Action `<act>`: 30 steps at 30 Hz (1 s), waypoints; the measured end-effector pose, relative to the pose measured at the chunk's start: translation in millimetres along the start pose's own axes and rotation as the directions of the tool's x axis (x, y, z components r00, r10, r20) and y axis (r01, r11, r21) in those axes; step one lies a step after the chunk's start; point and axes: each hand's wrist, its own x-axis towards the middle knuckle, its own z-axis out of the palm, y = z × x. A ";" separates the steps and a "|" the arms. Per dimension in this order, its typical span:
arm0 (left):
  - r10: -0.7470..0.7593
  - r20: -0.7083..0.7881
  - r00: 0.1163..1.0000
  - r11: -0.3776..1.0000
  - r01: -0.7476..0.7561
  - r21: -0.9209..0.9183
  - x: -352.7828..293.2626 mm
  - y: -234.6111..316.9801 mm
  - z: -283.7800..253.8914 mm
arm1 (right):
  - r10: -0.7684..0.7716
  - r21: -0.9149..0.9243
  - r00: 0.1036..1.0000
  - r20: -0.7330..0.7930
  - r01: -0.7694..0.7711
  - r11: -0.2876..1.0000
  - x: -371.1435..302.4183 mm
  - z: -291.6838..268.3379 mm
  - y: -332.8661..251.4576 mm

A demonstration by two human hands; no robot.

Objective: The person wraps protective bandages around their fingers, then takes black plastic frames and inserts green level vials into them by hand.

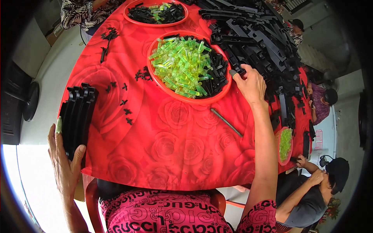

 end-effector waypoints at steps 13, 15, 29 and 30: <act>-0.014 -0.215 0.977 0.997 -0.002 -0.074 -7.6 12.5 -10.1 | 0.129 0.298 0.976 -0.173 -0.073 0.952 -44.9 -63.0 36.5; 0.034 -0.290 0.956 0.986 -0.079 -0.145 -11.8 19.5 -18.5 | 0.269 0.542 0.959 -0.084 -0.183 0.820 -66.9 -83.2 46.1; 0.574 -0.185 0.797 0.709 -0.598 -0.375 -33.4 77.5 -11.6 | -0.286 0.681 0.943 0.170 0.097 0.726 -220.0 -78.8 -49.5; 0.606 -0.161 0.779 0.688 -0.615 -0.385 -31.7 80.1 -7.1 | -0.388 0.658 0.913 0.127 0.215 0.722 -219.5 -70.4 -56.2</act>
